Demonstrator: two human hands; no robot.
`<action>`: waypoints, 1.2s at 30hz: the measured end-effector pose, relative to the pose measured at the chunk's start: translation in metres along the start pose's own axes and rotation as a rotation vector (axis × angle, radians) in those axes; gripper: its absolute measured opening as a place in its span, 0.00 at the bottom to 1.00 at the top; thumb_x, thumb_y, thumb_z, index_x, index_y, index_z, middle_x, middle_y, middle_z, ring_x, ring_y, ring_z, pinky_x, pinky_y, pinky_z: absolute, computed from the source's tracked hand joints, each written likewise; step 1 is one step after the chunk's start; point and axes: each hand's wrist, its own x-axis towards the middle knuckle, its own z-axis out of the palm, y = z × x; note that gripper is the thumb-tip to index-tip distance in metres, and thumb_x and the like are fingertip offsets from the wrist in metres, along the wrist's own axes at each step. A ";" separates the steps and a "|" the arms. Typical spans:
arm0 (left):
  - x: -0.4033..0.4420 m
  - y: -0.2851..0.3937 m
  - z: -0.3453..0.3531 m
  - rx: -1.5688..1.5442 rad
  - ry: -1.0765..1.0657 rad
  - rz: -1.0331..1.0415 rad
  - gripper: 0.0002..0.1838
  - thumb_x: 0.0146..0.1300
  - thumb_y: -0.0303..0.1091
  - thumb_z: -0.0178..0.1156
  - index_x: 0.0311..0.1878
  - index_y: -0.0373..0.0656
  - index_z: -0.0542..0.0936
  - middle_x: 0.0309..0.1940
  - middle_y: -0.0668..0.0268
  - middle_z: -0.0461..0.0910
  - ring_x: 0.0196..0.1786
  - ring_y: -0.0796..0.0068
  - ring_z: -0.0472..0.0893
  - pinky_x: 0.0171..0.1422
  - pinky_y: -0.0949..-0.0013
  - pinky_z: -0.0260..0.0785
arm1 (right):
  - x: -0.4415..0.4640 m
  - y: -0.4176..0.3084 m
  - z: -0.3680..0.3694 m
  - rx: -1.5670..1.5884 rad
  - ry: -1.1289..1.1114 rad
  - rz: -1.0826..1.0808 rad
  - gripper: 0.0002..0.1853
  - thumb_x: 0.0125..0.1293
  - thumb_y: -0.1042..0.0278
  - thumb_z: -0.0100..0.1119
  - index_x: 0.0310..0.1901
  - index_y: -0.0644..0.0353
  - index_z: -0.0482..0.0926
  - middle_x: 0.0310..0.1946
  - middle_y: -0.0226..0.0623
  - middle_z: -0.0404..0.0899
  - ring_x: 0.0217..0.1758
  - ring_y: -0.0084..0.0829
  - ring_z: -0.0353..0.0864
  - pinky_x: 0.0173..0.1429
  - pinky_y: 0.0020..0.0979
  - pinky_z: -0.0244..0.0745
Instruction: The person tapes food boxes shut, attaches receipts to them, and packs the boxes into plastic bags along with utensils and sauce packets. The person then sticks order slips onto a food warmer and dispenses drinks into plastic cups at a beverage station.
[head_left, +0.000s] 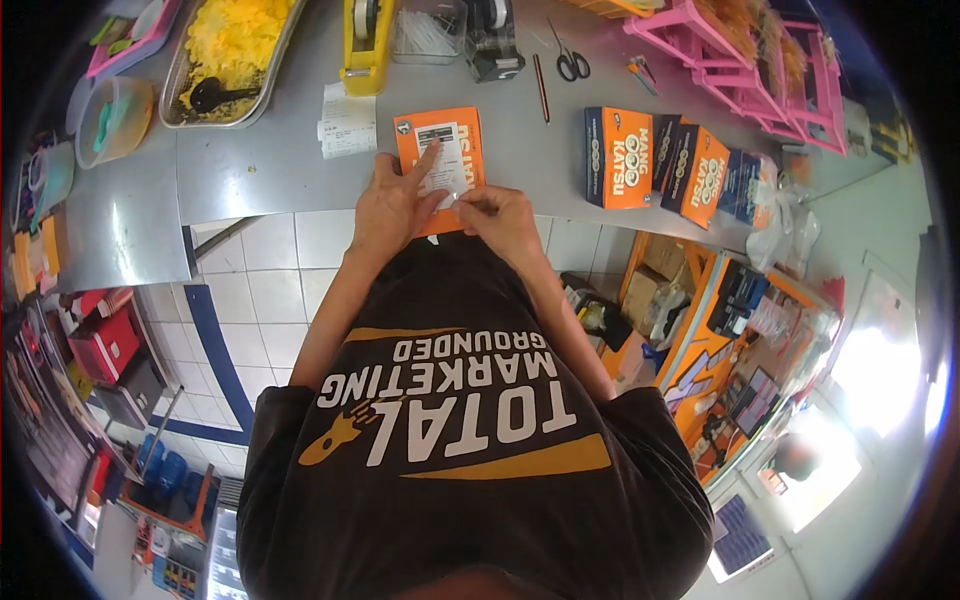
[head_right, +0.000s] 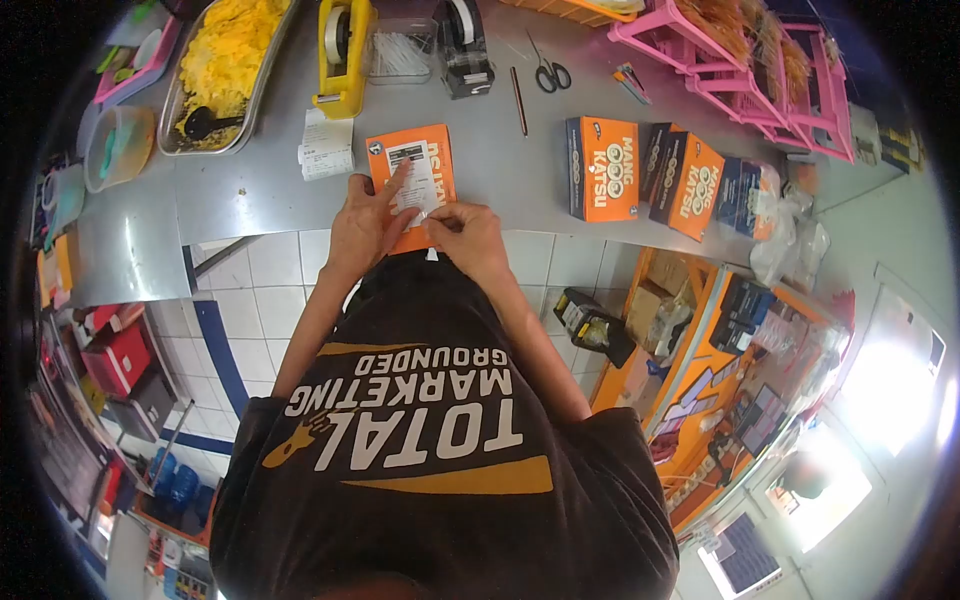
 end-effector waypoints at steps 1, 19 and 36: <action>0.000 -0.001 0.000 0.006 -0.006 -0.014 0.40 0.60 0.44 0.75 0.77 0.61 0.72 0.45 0.53 0.71 0.41 0.53 0.80 0.43 0.56 0.80 | -0.003 0.001 0.005 -0.059 0.034 -0.028 0.07 0.67 0.74 0.70 0.43 0.68 0.87 0.31 0.35 0.88 0.31 0.19 0.84 0.35 0.23 0.81; -0.002 -0.013 0.019 0.089 0.000 0.066 0.39 0.66 0.41 0.72 0.79 0.55 0.70 0.48 0.47 0.77 0.46 0.55 0.78 0.51 0.55 0.76 | 0.011 0.023 -0.002 -0.823 0.070 -0.054 0.25 0.54 0.45 0.73 0.38 0.62 0.86 0.38 0.46 0.88 0.44 0.50 0.88 0.50 0.45 0.85; -0.016 0.121 0.066 0.576 0.325 -0.198 0.55 0.67 0.62 0.67 0.87 0.60 0.45 0.74 0.30 0.50 0.68 0.27 0.69 0.65 0.38 0.71 | -0.183 0.195 -0.748 -0.538 1.240 -0.201 0.12 0.67 0.64 0.62 0.44 0.60 0.89 0.35 0.49 0.89 0.41 0.46 0.91 0.49 0.41 0.84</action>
